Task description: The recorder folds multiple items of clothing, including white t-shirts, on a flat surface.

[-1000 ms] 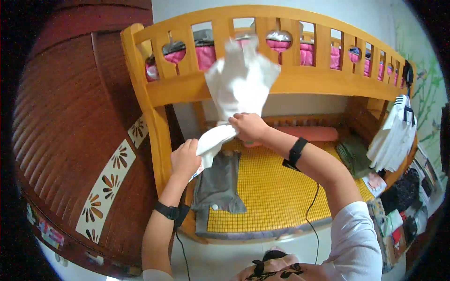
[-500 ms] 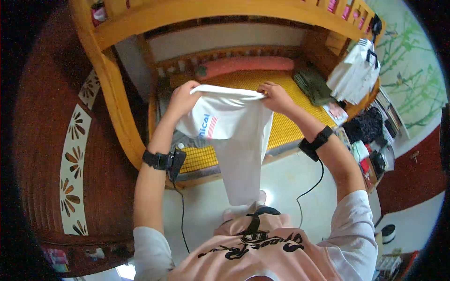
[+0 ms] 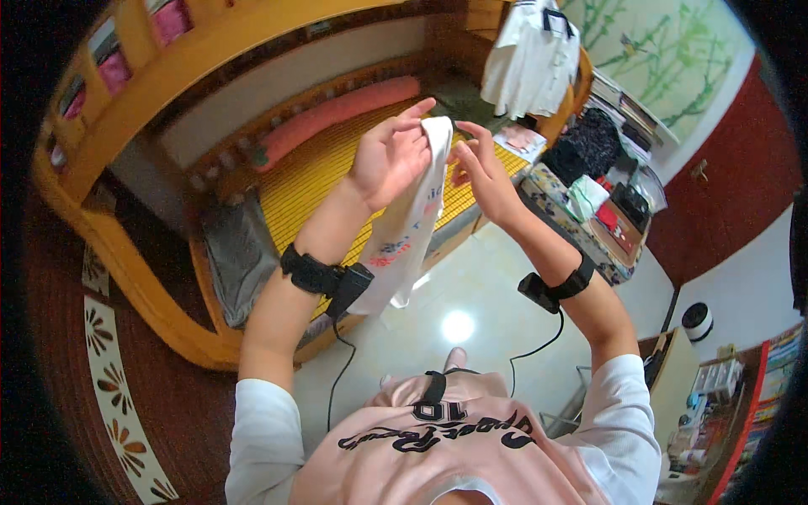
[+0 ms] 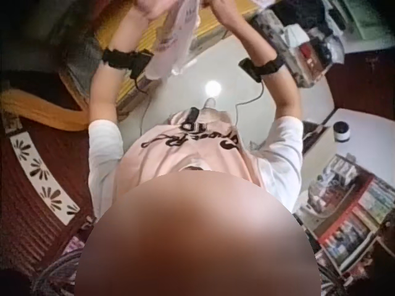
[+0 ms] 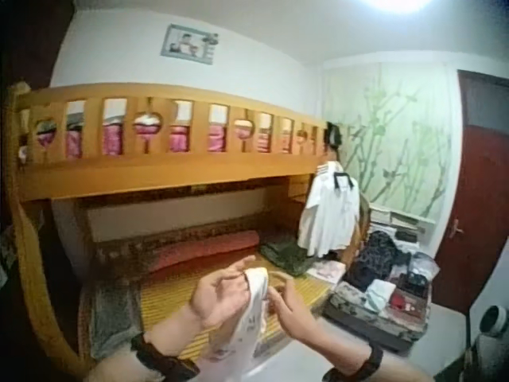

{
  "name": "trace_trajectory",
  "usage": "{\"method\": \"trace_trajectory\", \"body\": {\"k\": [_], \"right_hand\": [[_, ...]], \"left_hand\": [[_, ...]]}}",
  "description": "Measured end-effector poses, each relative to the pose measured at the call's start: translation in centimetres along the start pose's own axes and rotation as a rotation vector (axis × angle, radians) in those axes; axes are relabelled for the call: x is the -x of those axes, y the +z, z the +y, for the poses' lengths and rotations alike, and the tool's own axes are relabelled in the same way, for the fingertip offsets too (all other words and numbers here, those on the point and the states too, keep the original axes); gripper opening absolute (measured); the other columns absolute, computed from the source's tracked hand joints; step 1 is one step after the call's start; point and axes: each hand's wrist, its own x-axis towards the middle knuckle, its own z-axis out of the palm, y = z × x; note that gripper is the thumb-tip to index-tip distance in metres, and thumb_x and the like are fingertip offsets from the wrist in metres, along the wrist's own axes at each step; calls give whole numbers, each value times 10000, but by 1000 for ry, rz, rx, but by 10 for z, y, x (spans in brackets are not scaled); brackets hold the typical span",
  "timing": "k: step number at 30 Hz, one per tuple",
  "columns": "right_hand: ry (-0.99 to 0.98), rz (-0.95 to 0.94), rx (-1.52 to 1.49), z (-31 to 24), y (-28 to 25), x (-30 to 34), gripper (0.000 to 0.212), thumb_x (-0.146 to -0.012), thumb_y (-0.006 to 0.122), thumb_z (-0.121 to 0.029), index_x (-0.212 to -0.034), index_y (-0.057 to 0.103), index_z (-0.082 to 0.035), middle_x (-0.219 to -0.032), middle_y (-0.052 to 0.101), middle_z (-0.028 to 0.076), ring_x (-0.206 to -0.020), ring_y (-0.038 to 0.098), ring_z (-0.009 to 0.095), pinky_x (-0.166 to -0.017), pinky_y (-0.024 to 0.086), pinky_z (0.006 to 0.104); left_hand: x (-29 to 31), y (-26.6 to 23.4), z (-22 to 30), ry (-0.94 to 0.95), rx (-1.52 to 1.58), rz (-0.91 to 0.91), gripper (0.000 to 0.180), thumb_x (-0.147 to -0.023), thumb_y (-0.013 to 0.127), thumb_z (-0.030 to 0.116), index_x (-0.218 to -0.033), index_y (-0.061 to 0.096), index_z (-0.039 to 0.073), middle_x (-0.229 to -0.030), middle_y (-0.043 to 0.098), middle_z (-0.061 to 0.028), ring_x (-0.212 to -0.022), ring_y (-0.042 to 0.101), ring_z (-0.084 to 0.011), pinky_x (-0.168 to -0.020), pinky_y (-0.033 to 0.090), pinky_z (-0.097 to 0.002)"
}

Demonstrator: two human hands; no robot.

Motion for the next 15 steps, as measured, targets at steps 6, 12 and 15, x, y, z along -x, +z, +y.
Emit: {"method": "trace_trajectory", "body": {"k": [6, 12, 15], "right_hand": [[-333, 163, 373, 15, -77, 8, 706, -743, 623, -243, -1289, 215, -62, -1051, 495, 204, -875, 563, 341, -750, 458, 393], [-222, 390, 511, 57, -163, 1, 457, -687, 627, -174, -1084, 424, -70, -1016, 518, 201, -863, 545, 391, -722, 451, 431], [-134, 508, 742, 101, -222, 8, 374, -654, 637, -138, -999, 505, -82, -974, 515, 159, -888, 536, 351, -736, 448, 426]], "left_hand": [[-74, 58, -69, 65, -288, -169, 732, -772, 474, 119, -1381, 69, 105, -1386, 165, -180, -1274, 223, -245, -1066, 141, -344], [-135, 79, -127, 244, -1040, -272, 898, -713, 592, 182, -1372, -14, 120, -1365, 104, -206, -1282, 117, -352, -1047, 88, -396], [-169, 73, -139, 447, -1672, -346, 850, -730, 606, 264, -1361, 57, 112, -1296, 225, -242, -1229, 227, -389, -1026, 164, -440]]}}
